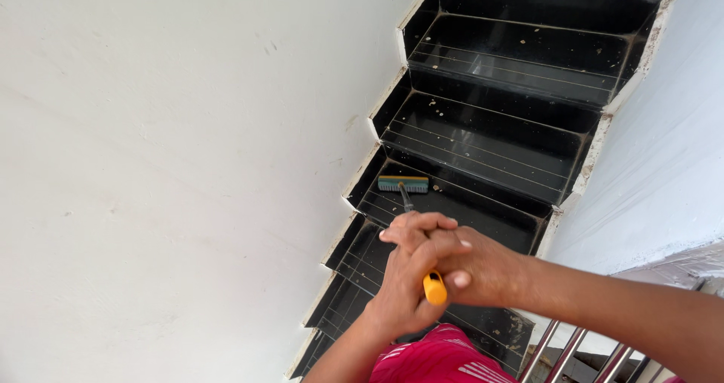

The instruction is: The person uses a brush with a long handle to scrub black tiled stairs.

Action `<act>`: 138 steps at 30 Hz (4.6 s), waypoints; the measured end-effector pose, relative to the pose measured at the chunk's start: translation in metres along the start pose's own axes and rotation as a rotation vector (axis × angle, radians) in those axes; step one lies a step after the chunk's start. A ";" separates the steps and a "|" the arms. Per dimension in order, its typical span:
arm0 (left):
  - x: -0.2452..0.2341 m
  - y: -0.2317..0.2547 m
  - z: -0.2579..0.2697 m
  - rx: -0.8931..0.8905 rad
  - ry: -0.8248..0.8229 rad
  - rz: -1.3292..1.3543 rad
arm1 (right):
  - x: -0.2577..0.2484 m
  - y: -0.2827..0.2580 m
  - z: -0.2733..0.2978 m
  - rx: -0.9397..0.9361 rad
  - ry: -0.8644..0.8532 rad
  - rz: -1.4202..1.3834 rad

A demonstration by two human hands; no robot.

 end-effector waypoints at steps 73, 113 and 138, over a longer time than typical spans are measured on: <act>0.000 0.018 0.020 -0.072 -0.021 0.142 | 0.006 -0.013 0.012 0.218 -0.164 0.134; -0.008 0.026 0.015 -0.115 -0.257 0.422 | 0.006 -0.045 0.021 -0.189 -0.132 -0.121; -0.018 0.071 0.006 0.043 -0.447 0.499 | 0.002 -0.075 0.035 -0.504 0.053 0.008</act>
Point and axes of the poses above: each hand's wrist, its own z-axis away from the middle knuckle, its own x-axis out of the palm, y = z × x, the point moved 8 cm from there along -z, towards the middle knuckle, and after that the axes turned 11 degrees about -z, right-handed, at the moved point
